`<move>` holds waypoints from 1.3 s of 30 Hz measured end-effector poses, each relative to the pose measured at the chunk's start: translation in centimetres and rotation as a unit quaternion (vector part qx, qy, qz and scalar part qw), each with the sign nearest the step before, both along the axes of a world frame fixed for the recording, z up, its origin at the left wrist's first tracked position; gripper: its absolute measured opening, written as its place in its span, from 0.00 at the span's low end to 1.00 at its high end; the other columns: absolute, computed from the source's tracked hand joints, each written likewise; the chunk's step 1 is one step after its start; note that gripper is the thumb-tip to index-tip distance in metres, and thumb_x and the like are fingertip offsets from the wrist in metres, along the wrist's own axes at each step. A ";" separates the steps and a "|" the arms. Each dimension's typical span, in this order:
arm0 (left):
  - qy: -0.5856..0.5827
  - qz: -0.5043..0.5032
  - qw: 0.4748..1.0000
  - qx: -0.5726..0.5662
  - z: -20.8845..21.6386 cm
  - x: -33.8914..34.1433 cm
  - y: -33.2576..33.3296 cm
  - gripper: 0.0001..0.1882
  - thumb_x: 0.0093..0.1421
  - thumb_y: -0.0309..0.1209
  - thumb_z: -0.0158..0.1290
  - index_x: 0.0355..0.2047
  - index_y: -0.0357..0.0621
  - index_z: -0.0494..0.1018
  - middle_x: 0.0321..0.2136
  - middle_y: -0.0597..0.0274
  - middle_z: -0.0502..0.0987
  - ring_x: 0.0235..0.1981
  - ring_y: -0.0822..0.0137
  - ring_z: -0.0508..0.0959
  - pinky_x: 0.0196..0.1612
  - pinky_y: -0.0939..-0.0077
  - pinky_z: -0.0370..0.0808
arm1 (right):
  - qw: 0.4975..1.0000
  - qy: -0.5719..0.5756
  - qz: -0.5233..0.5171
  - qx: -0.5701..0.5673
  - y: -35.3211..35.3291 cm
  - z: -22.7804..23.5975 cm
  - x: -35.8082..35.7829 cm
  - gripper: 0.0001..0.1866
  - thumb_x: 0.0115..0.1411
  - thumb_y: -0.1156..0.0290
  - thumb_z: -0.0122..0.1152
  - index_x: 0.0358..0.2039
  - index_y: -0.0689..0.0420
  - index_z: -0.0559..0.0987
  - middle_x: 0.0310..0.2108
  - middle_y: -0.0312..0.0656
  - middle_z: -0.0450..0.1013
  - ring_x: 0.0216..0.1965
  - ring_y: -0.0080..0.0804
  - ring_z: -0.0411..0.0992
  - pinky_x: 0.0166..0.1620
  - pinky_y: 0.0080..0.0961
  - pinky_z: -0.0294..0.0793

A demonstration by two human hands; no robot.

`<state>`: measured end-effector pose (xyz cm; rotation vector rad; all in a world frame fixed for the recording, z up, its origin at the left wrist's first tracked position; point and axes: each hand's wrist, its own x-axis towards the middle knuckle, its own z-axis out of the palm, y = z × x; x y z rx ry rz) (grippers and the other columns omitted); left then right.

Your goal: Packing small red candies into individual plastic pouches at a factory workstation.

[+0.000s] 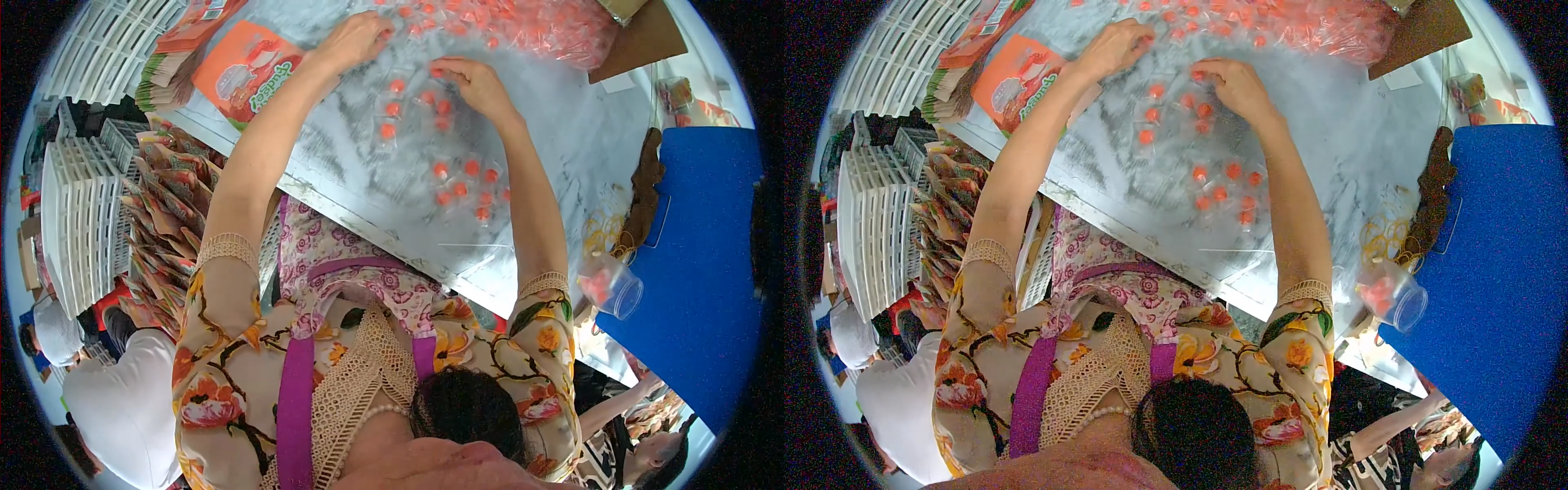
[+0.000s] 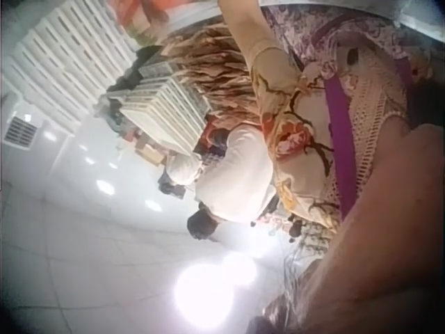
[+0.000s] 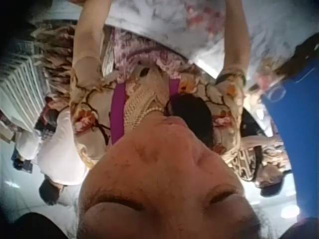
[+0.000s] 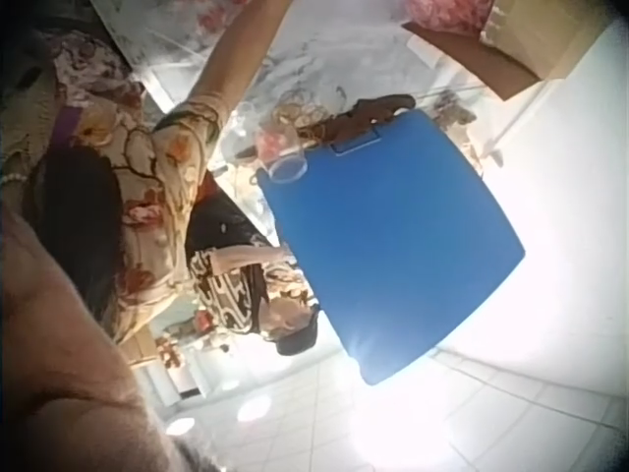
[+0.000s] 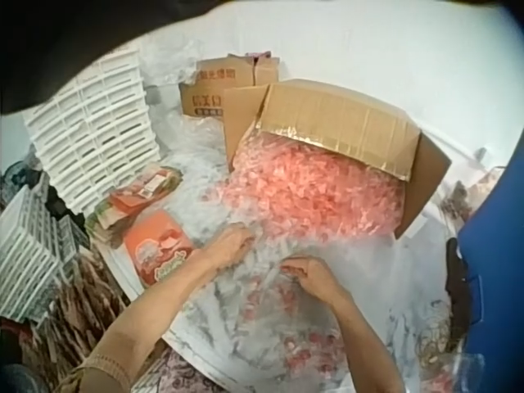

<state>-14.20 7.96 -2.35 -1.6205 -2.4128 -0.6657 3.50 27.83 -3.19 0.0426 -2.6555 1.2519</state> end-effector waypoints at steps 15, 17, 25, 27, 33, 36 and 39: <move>-0.227 -0.044 0.969 -0.090 3.9 6.7 -5.0 0.15 0.55 0.30 0.56 0.44 0.49 0.77 0.35 0.63 0.77 0.28 0.69 0.75 0.33 0.73 0.72 | 0.998 -0.029 -0.049 -0.016 -0.5 5.1 7.2 0.16 0.59 0.81 0.49 0.46 0.58 0.78 0.41 0.40 0.76 0.42 0.30 0.73 0.47 0.21 0.70; -0.263 0.005 0.962 -0.079 3.3 6.1 -5.9 0.14 0.56 0.30 0.56 0.44 0.49 0.77 0.36 0.63 0.77 0.28 0.70 0.75 0.33 0.74 0.72 | 0.996 -0.003 0.028 -0.081 -3.6 10.4 10.1 0.13 0.60 0.75 0.53 0.44 0.58 0.80 0.35 0.37 0.77 0.34 0.28 0.73 0.41 0.21 0.71; -0.276 0.035 0.961 0.010 1.1 5.9 -3.9 0.13 0.58 0.29 0.55 0.45 0.48 0.77 0.36 0.63 0.78 0.31 0.73 0.75 0.35 0.79 0.71 | 0.764 0.179 0.586 -0.203 -11.0 23.1 19.6 0.12 0.56 0.72 0.50 0.20 0.65 0.76 0.23 0.48 0.72 0.24 0.41 0.72 0.26 0.34 0.73; -0.316 0.083 0.943 0.057 -0.7 5.4 -6.7 0.12 0.58 0.29 0.55 0.44 0.46 0.77 0.34 0.64 0.79 0.31 0.75 0.75 0.35 0.79 0.72 | 0.733 0.205 0.611 -0.217 -11.4 21.8 19.6 0.12 0.56 0.72 0.49 0.18 0.63 0.74 0.22 0.49 0.72 0.23 0.40 0.71 0.26 0.34 0.73; -0.329 0.172 0.911 0.181 -2.1 6.8 -7.8 0.12 0.55 0.30 0.56 0.41 0.51 0.79 0.31 0.61 0.80 0.30 0.73 0.77 0.35 0.76 0.73 | 0.726 0.306 0.558 -0.260 -13.2 21.3 20.2 0.11 0.54 0.74 0.48 0.15 0.59 0.70 0.19 0.47 0.71 0.17 0.36 0.69 0.22 0.32 0.73; -0.335 0.210 0.894 0.211 -3.3 7.1 -8.0 0.11 0.55 0.29 0.57 0.39 0.51 0.80 0.31 0.63 0.80 0.30 0.74 0.77 0.33 0.76 0.74 | 0.729 0.322 0.548 -0.254 -13.8 21.6 20.4 0.11 0.55 0.73 0.48 0.16 0.57 0.71 0.19 0.45 0.71 0.18 0.36 0.70 0.22 0.31 0.73; -0.288 0.205 0.903 0.244 -3.9 7.1 -8.2 0.10 0.55 0.28 0.56 0.38 0.51 0.80 0.30 0.64 0.79 0.28 0.73 0.77 0.32 0.77 0.74 | 0.732 0.331 0.555 -0.217 -14.6 21.3 20.2 0.11 0.58 0.69 0.49 0.20 0.54 0.74 0.20 0.41 0.72 0.24 0.39 0.73 0.26 0.32 0.75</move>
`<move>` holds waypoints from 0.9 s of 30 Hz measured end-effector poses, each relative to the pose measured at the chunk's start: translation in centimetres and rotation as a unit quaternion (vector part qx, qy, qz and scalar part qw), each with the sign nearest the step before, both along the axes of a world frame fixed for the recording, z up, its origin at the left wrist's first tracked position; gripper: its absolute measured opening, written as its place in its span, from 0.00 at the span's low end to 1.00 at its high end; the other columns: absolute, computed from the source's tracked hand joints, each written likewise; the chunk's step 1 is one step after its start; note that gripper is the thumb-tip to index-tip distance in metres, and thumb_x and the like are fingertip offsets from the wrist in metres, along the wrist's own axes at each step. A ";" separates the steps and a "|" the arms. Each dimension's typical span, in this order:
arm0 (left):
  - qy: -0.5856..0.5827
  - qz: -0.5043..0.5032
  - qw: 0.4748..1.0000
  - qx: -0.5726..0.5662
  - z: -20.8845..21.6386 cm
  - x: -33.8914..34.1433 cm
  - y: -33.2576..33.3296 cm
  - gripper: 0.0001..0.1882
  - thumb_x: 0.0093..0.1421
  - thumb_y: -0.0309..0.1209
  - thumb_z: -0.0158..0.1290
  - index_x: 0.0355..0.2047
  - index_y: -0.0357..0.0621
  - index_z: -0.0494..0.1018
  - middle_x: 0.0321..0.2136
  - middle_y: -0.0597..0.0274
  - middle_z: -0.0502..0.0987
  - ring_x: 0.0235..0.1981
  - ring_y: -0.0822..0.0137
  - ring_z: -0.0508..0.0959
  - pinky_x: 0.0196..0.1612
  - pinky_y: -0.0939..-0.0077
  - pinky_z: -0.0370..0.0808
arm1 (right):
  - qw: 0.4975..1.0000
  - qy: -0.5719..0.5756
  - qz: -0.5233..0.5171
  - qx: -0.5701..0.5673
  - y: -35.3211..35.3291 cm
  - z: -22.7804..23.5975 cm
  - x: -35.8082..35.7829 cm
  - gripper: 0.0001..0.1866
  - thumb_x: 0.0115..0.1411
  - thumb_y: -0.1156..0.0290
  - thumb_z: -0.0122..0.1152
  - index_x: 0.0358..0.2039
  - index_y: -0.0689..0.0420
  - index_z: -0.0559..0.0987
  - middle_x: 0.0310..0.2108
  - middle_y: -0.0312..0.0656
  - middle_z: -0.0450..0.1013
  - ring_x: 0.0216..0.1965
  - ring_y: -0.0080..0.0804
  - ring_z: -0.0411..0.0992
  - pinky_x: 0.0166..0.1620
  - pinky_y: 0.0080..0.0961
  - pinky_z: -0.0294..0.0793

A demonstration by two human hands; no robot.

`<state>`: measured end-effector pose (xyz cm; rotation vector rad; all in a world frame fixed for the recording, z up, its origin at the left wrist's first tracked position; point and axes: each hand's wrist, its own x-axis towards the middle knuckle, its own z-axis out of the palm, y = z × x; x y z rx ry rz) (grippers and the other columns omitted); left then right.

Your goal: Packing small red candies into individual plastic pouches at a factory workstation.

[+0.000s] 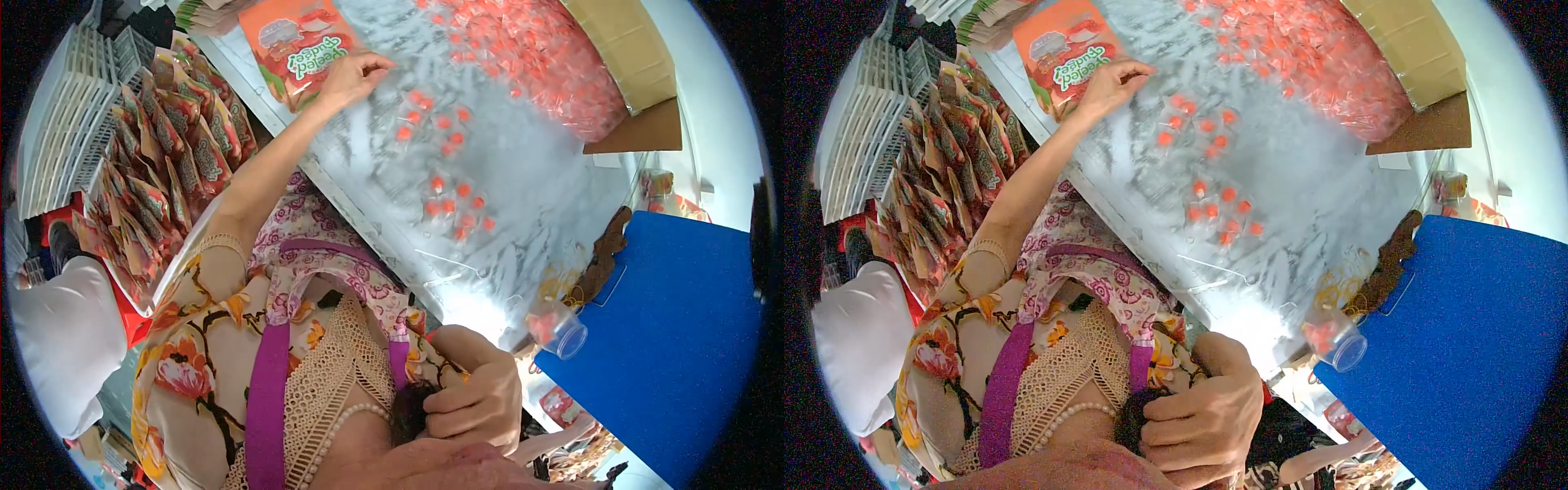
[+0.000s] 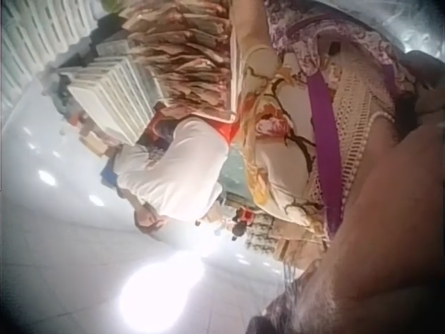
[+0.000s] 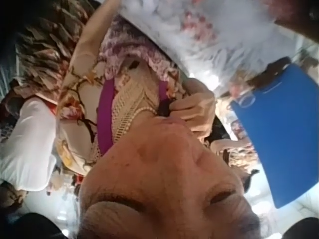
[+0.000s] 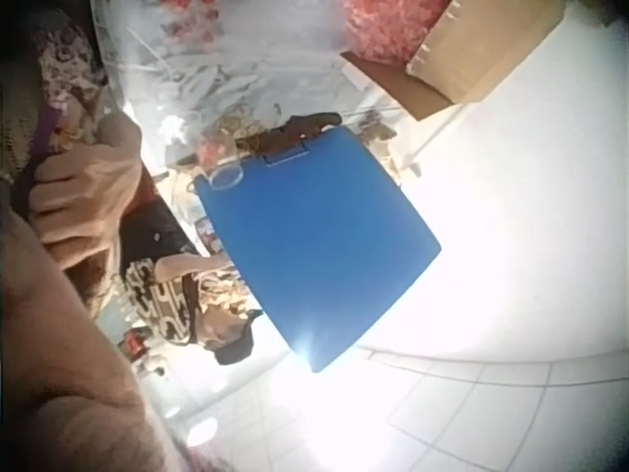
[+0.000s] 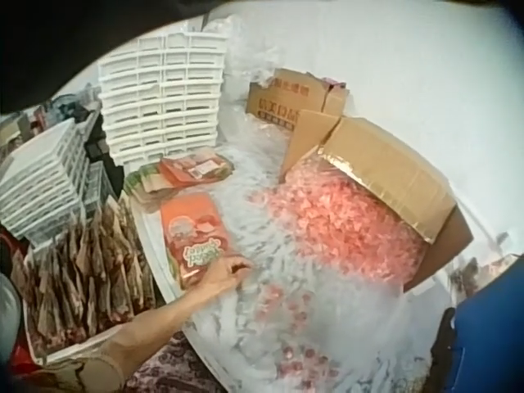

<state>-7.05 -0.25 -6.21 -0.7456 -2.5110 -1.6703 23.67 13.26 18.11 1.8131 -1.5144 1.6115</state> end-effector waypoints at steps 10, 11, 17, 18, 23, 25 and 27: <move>0.003 -0.019 1.000 -0.012 0.3 0.5 0.4 0.09 0.58 0.26 0.55 0.40 0.47 0.80 0.30 0.67 0.78 0.31 0.77 0.76 0.35 0.81 0.73 | 0.995 0.017 -0.045 -0.091 -1.3 -0.2 -0.3 0.10 0.57 0.72 0.49 0.20 0.57 0.74 0.20 0.43 0.72 0.21 0.37 0.72 0.24 0.33 0.75; -0.012 -0.015 1.000 -0.007 0.1 0.6 0.3 0.09 0.58 0.26 0.55 0.40 0.47 0.80 0.31 0.67 0.78 0.31 0.77 0.76 0.35 0.81 0.73 | 0.993 0.016 -0.050 -0.107 -1.4 -0.2 -0.4 0.10 0.57 0.73 0.49 0.19 0.57 0.74 0.20 0.43 0.72 0.20 0.37 0.72 0.23 0.33 0.74; 0.133 -0.075 0.988 -0.012 1.6 1.8 2.7 0.17 0.55 0.34 0.59 0.46 0.53 0.77 0.42 0.63 0.76 0.38 0.64 0.77 0.40 0.73 0.74 | 0.991 -0.019 -0.072 -0.111 -2.7 -1.5 1.4 0.11 0.56 0.74 0.49 0.17 0.55 0.72 0.18 0.41 0.70 0.18 0.31 0.69 0.22 0.29 0.72; 0.168 -0.107 0.979 -0.034 1.8 1.9 3.4 0.19 0.55 0.35 0.58 0.49 0.52 0.74 0.48 0.61 0.73 0.42 0.63 0.76 0.42 0.72 0.74 | 0.991 -0.022 -0.076 -0.110 -2.7 -1.5 1.3 0.11 0.56 0.74 0.49 0.17 0.55 0.72 0.18 0.41 0.70 0.18 0.31 0.69 0.22 0.29 0.72; 0.251 -0.201 0.945 -0.060 1.6 2.4 7.2 0.23 0.57 0.42 0.57 0.52 0.53 0.71 0.56 0.56 0.68 0.54 0.55 0.71 0.54 0.65 0.70 | 0.982 0.009 -0.126 -0.141 -2.5 -1.5 0.8 0.12 0.57 0.73 0.51 0.17 0.54 0.72 0.17 0.39 0.69 0.16 0.32 0.67 0.23 0.31 0.73; 0.267 -0.243 0.928 -0.094 1.8 2.8 8.1 0.22 0.56 0.43 0.57 0.51 0.53 0.73 0.56 0.54 0.68 0.60 0.52 0.64 0.60 0.60 0.63 | 0.963 0.027 -0.190 -0.188 -2.3 -1.5 1.0 0.12 0.57 0.73 0.51 0.17 0.55 0.73 0.15 0.39 0.68 0.16 0.33 0.67 0.24 0.32 0.74; 0.260 -0.274 0.919 -0.110 1.6 2.8 8.4 0.22 0.56 0.44 0.57 0.49 0.52 0.74 0.56 0.55 0.69 0.60 0.53 0.64 0.61 0.59 0.62 | 0.951 0.036 -0.224 -0.212 -2.2 -1.5 1.3 0.12 0.57 0.73 0.52 0.17 0.55 0.73 0.15 0.39 0.68 0.16 0.34 0.67 0.24 0.33 0.74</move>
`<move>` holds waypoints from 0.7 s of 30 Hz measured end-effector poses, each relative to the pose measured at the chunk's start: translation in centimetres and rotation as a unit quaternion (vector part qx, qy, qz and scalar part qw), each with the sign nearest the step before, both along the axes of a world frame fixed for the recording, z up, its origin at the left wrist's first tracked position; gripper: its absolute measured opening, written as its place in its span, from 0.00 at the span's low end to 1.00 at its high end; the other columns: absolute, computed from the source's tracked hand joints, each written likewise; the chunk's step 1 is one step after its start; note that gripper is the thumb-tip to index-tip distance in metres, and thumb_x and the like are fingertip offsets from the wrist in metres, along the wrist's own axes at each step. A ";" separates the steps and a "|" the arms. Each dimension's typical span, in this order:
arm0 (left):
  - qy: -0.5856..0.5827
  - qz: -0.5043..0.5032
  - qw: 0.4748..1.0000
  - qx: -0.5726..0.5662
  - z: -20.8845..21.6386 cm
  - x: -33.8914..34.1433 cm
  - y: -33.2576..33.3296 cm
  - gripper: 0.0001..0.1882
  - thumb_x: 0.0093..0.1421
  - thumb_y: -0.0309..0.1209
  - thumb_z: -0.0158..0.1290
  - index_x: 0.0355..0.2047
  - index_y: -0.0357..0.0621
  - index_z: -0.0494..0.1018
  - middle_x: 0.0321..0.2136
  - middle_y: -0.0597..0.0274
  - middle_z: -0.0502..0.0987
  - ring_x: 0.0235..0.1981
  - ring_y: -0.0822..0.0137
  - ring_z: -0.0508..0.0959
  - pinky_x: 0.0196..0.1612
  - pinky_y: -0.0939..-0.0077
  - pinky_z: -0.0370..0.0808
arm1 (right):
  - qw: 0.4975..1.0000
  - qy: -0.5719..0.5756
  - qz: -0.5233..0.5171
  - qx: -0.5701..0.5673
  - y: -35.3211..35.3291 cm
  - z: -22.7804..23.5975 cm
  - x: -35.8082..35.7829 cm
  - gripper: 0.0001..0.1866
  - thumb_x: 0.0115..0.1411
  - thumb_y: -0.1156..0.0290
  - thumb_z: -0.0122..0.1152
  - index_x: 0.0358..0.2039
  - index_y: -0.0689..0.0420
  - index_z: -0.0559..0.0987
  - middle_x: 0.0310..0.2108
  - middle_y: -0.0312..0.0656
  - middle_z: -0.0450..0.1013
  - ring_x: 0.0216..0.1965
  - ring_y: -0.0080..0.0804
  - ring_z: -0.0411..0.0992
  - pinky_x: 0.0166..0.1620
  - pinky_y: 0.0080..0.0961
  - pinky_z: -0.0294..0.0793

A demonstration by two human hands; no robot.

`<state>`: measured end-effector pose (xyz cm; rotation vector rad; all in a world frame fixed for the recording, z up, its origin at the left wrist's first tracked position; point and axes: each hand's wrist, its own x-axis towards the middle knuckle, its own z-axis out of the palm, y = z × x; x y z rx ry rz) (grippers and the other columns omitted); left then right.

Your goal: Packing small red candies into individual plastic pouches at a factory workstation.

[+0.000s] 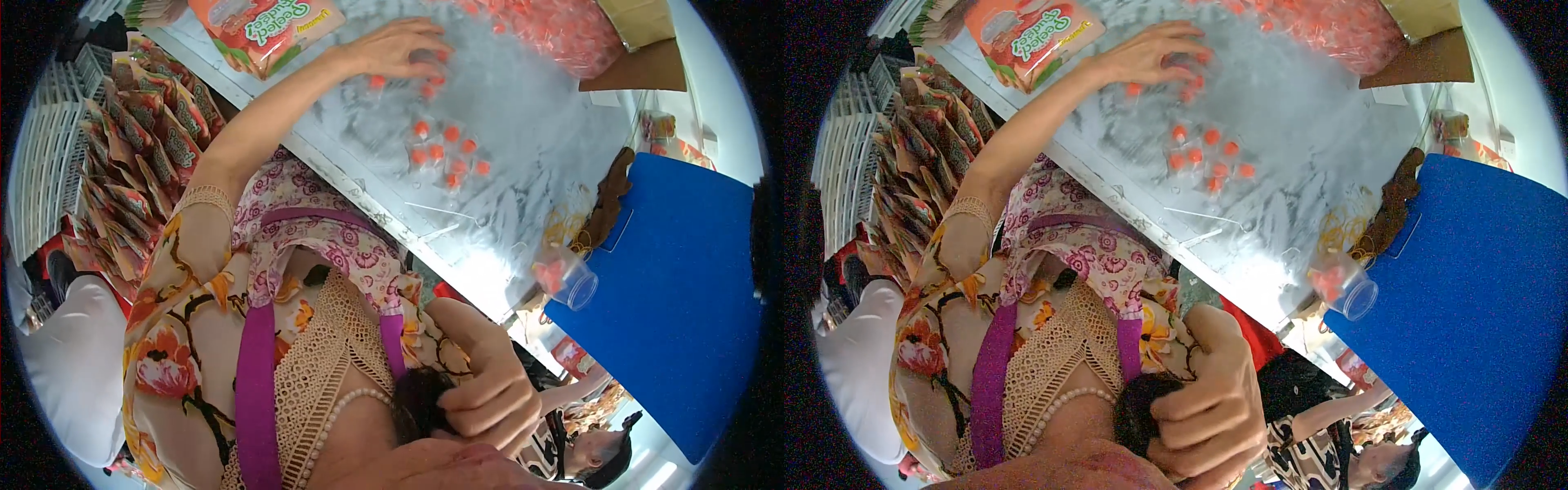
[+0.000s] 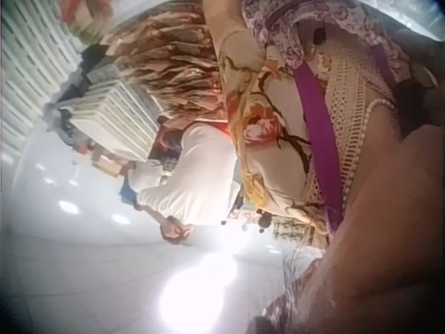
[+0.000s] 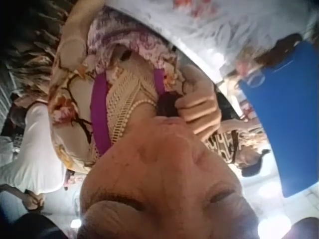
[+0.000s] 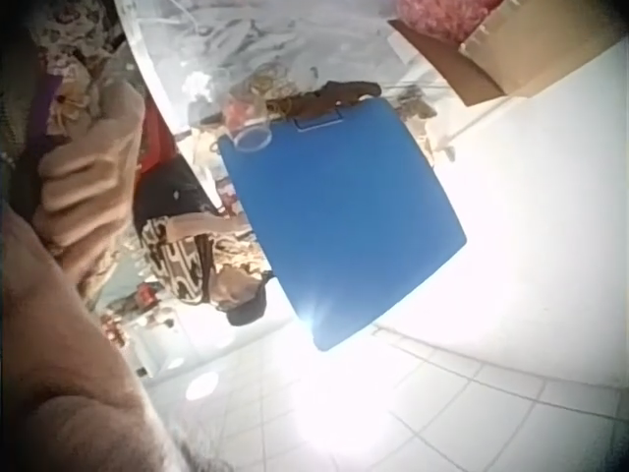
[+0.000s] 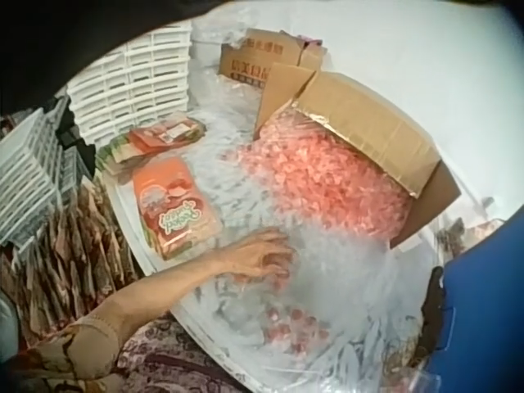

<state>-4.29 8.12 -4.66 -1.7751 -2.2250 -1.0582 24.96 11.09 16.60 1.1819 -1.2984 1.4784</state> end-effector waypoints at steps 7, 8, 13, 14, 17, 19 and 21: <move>-0.049 -0.030 0.997 -0.054 0.1 1.7 -1.1 0.17 0.55 0.43 0.57 0.43 0.54 0.78 0.55 0.58 0.70 0.61 0.54 0.63 0.62 0.59 0.58 | 0.997 0.003 0.052 0.052 -0.6 -1.1 1.5 0.09 0.48 0.82 0.52 0.14 0.57 0.68 0.12 0.38 0.67 0.12 0.24 0.63 0.18 0.24 0.70; -0.049 -0.037 0.996 -0.059 0.3 2.1 -0.9 0.17 0.55 0.43 0.57 0.43 0.54 0.78 0.55 0.58 0.70 0.61 0.54 0.63 0.62 0.59 0.58 | 0.998 0.003 0.044 0.047 -0.4 -1.0 1.4 0.09 0.48 0.82 0.52 0.14 0.57 0.68 0.12 0.38 0.67 0.12 0.24 0.63 0.18 0.24 0.70; -0.071 -0.043 0.996 -0.007 0.8 2.2 -0.5 0.20 0.55 0.39 0.57 0.49 0.57 0.75 0.58 0.56 0.67 0.62 0.51 0.61 0.61 0.57 0.61 | 0.989 -0.126 0.047 0.054 3.5 -1.4 1.9 0.04 0.46 0.81 0.52 0.20 0.59 0.74 0.22 0.38 0.74 0.18 0.23 0.66 0.26 0.26 0.73; -0.071 -0.054 0.996 -0.005 0.7 1.9 -0.8 0.20 0.55 0.39 0.57 0.49 0.57 0.75 0.58 0.56 0.67 0.62 0.51 0.61 0.61 0.57 0.61 | 0.975 -0.221 0.016 -0.029 5.0 -3.2 4.0 0.13 0.46 0.77 0.55 0.35 0.61 0.78 0.33 0.41 0.76 0.28 0.24 0.70 0.33 0.29 0.75; -0.054 0.014 0.998 -0.012 0.2 1.8 -2.9 0.23 0.55 0.38 0.57 0.53 0.57 0.73 0.60 0.55 0.65 0.62 0.50 0.61 0.61 0.56 0.63 | 0.730 -0.482 -0.484 0.007 8.3 -11.4 5.0 0.49 0.43 0.53 0.72 0.61 0.63 0.62 0.58 0.57 0.61 0.57 0.50 0.63 0.59 0.44 0.60; -0.075 -0.003 0.997 0.013 0.8 2.9 -1.4 0.19 0.56 0.45 0.56 0.47 0.55 0.77 0.56 0.52 0.69 0.60 0.49 0.64 0.61 0.58 0.61 | 0.636 -0.494 -0.554 0.210 9.9 -14.5 2.2 0.58 0.38 0.43 0.72 0.63 0.66 0.58 0.64 0.57 0.54 0.65 0.50 0.53 0.65 0.46 0.51; -0.030 -0.021 0.999 0.001 0.3 4.0 -0.4 0.19 0.57 0.44 0.55 0.47 0.54 0.77 0.55 0.52 0.70 0.59 0.48 0.65 0.62 0.59 0.61 | 0.587 -0.496 -0.562 0.306 8.7 -17.9 0.0 0.68 0.31 0.37 0.71 0.65 0.66 0.51 0.66 0.60 0.48 0.67 0.57 0.45 0.66 0.51 0.46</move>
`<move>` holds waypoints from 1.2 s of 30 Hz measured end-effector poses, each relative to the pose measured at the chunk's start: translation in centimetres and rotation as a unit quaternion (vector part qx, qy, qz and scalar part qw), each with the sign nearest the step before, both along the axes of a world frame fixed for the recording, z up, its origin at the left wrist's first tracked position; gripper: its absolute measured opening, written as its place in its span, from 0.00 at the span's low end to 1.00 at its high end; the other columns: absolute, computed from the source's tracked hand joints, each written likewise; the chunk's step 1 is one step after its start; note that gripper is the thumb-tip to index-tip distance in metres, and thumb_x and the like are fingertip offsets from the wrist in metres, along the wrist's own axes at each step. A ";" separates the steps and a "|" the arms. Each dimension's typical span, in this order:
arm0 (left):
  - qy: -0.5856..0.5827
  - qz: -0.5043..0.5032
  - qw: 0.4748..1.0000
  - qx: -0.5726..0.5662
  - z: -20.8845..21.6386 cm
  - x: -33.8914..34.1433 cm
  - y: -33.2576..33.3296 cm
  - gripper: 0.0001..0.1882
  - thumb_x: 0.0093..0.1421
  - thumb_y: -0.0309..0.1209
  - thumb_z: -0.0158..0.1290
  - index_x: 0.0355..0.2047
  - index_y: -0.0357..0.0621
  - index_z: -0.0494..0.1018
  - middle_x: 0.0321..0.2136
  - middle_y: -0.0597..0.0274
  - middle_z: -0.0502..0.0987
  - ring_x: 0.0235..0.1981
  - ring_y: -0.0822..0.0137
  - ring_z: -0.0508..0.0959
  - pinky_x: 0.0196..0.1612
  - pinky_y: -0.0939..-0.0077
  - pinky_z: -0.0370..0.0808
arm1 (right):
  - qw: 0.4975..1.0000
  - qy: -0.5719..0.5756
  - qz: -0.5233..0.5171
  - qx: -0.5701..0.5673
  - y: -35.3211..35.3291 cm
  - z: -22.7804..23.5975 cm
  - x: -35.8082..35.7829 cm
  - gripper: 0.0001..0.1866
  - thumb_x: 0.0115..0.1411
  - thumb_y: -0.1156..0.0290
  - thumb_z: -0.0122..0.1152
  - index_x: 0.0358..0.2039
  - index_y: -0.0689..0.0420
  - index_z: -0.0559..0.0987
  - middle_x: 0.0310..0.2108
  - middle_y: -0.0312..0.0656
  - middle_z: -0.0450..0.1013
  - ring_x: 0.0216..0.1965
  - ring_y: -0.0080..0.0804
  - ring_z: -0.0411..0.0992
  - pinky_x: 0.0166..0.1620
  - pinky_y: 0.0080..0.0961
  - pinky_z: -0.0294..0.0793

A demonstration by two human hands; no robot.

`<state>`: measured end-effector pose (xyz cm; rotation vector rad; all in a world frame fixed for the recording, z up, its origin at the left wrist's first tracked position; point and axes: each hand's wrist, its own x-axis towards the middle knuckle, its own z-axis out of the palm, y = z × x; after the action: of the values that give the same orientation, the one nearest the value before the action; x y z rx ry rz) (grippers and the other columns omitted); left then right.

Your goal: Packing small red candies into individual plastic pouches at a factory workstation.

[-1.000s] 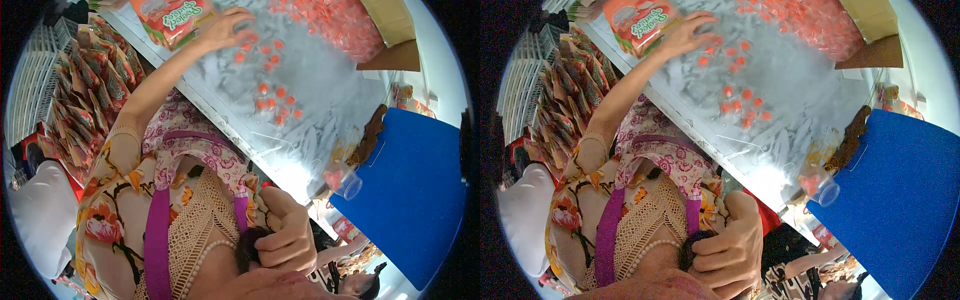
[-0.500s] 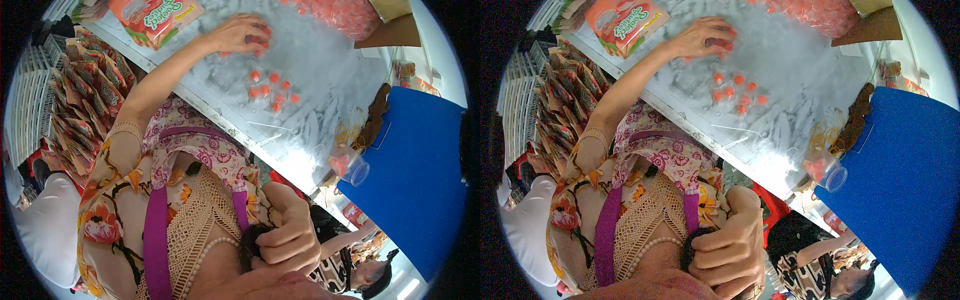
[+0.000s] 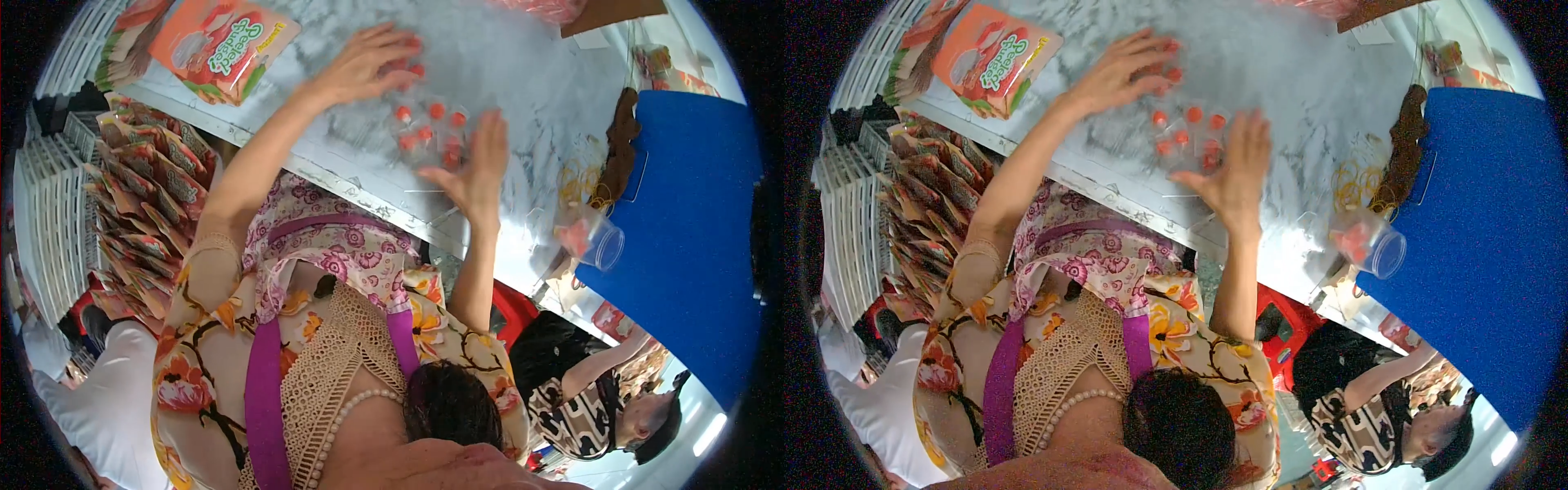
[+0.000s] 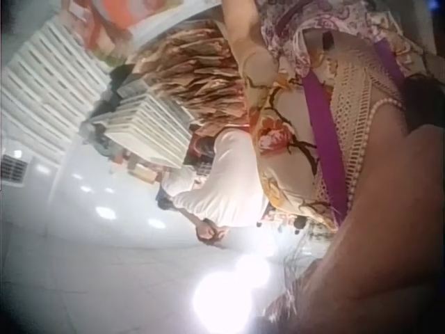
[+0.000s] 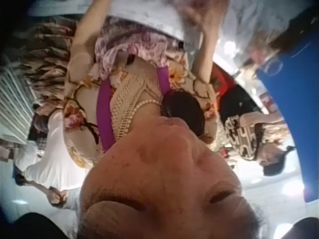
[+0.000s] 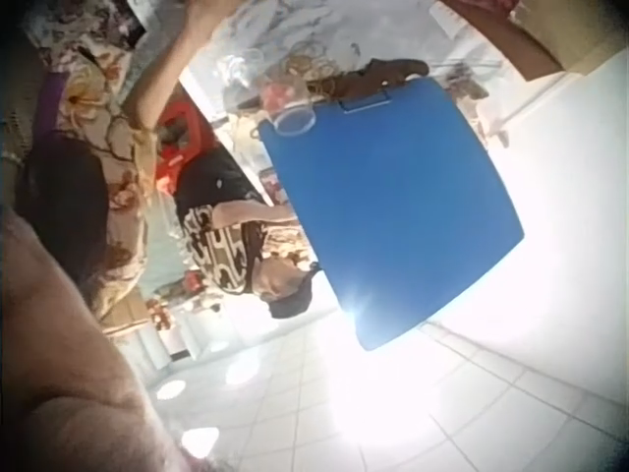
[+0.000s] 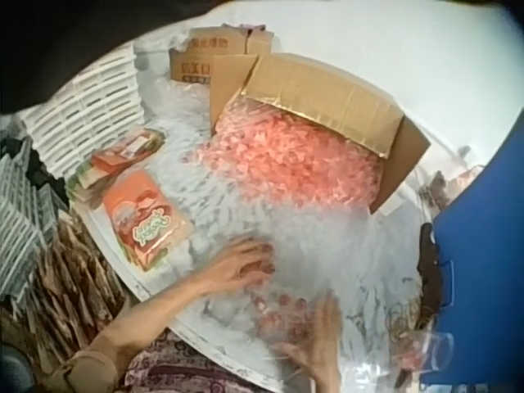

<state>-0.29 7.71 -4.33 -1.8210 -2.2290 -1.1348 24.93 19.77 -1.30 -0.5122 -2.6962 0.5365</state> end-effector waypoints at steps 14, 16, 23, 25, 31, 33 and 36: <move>-0.460 0.051 0.887 -0.004 1.4 3.9 2.6 0.27 0.65 0.46 0.43 0.59 0.44 0.56 0.44 0.55 0.72 0.49 0.60 0.71 0.50 0.65 0.68 | 0.984 0.126 0.126 -0.027 -1.5 -2.2 -11.2 0.61 0.27 0.43 0.76 0.59 0.65 0.62 0.59 0.61 0.58 0.60 0.61 0.55 0.63 0.53 0.51; -0.567 0.010 0.820 0.074 0.6 3.4 2.7 0.28 0.68 0.45 0.40 0.64 0.53 0.49 0.46 0.61 0.67 0.51 0.67 0.67 0.55 0.70 0.64 | 0.982 0.138 0.126 -0.033 -1.5 -2.6 -11.7 0.57 0.29 0.46 0.76 0.58 0.61 0.64 0.59 0.58 0.59 0.60 0.58 0.57 0.62 0.52 0.53; -0.635 -0.009 0.768 0.085 1.3 3.1 1.3 0.35 0.68 0.48 0.39 0.68 0.53 0.39 0.52 0.59 0.63 0.54 0.65 0.65 0.57 0.68 0.63 | 0.981 0.150 0.127 -0.005 -1.5 -3.1 -12.2 0.31 0.41 0.61 0.69 0.49 0.54 0.75 0.52 0.45 0.68 0.51 0.52 0.65 0.55 0.45 0.63; -0.447 0.101 0.887 0.058 1.2 3.6 1.1 0.42 0.63 0.54 0.41 0.68 0.42 0.40 0.59 0.46 0.58 0.59 0.55 0.63 0.62 0.64 0.59 | 0.981 0.153 0.123 -0.008 -2.0 -2.6 -12.4 0.26 0.41 0.63 0.69 0.43 0.54 0.76 0.46 0.43 0.70 0.48 0.49 0.66 0.52 0.41 0.66; -0.342 0.143 0.928 -0.022 2.4 3.8 -2.1 0.33 0.65 0.50 0.40 0.62 0.40 0.55 0.62 0.45 0.57 0.62 0.48 0.60 0.62 0.63 0.59 | 0.976 0.175 0.130 0.003 -2.6 -2.4 -12.0 0.17 0.41 0.67 0.68 0.35 0.53 0.78 0.37 0.39 0.72 0.41 0.46 0.69 0.45 0.37 0.69; -0.316 0.181 0.931 -0.014 4.0 2.7 -4.9 0.29 0.65 0.47 0.42 0.60 0.40 0.59 0.60 0.48 0.60 0.62 0.47 0.59 0.62 0.62 0.59 | 0.975 0.179 0.128 0.016 -2.5 -2.3 -11.8 0.16 0.42 0.68 0.68 0.34 0.52 0.78 0.36 0.39 0.72 0.40 0.45 0.69 0.44 0.37 0.70; -0.145 0.311 0.939 -0.014 4.1 0.1 -11.0 0.24 0.59 0.37 0.54 0.54 0.43 0.68 0.51 0.55 0.70 0.57 0.48 0.64 0.56 0.59 0.64 | 0.977 0.177 0.114 0.016 -2.5 -1.8 -11.5 0.14 0.42 0.70 0.68 0.32 0.51 0.79 0.33 0.38 0.72 0.37 0.42 0.70 0.40 0.36 0.71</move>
<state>-0.21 -3.25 -0.20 -0.8521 -2.6868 -1.2769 13.40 17.23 -3.12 -0.0834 -2.4252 0.5821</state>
